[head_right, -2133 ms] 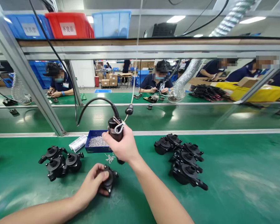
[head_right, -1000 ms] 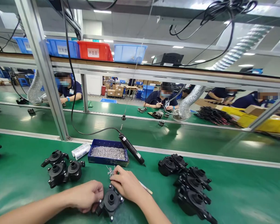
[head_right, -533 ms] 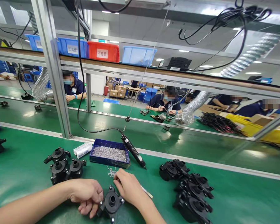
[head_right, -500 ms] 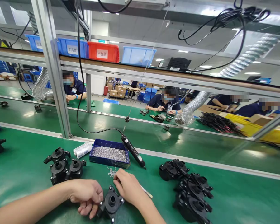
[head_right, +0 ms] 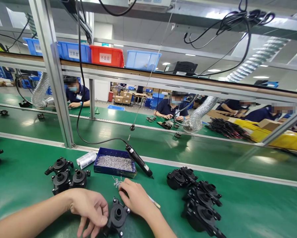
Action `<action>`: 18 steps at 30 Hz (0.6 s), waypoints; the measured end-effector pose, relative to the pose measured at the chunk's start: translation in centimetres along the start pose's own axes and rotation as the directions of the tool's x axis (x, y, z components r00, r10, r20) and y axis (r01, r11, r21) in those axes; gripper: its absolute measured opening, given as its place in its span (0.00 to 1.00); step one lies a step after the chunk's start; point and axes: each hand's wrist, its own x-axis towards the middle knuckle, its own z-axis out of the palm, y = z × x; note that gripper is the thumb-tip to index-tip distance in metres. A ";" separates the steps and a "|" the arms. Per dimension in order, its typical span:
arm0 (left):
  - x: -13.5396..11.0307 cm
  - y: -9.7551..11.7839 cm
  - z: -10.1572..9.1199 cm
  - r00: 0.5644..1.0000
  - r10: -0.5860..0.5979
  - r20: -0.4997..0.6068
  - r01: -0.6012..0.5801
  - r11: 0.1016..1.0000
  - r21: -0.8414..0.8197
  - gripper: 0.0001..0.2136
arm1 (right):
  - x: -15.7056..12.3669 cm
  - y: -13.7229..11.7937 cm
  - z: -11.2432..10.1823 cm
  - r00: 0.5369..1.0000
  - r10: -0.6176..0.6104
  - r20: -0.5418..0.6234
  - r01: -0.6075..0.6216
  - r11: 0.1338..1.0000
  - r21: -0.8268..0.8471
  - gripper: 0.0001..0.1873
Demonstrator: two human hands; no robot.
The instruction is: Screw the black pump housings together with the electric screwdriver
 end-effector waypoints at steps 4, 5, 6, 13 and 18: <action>0.9 -0.9 1.4 0.981 0.009 -0.193 -0.009 1.000 -0.001 0.31 | 0.0 -0.1 0.2 1.000 0.011 -0.013 -0.011 1.000 -0.010 0.06; 1.3 -1.1 1.6 0.973 0.008 -0.232 -0.006 1.000 0.006 0.30 | 0.0 -0.1 0.4 1.000 0.017 -0.017 -0.017 1.000 -0.014 0.06; 1.6 -1.2 1.8 0.965 0.002 -0.263 0.001 1.000 0.011 0.28 | 0.0 0.1 0.6 0.999 0.025 -0.024 -0.025 1.000 -0.017 0.07; 1.7 -0.2 1.3 0.883 0.006 -0.469 -0.045 0.996 -0.073 0.19 | 0.0 1.4 0.6 0.973 0.157 -0.171 -0.148 0.987 0.061 0.09; 0.9 0.4 0.5 0.864 0.062 -0.499 -0.155 0.977 -0.146 0.23 | -0.6 -2.0 -0.2 0.892 0.211 -0.399 -0.109 0.959 0.263 0.14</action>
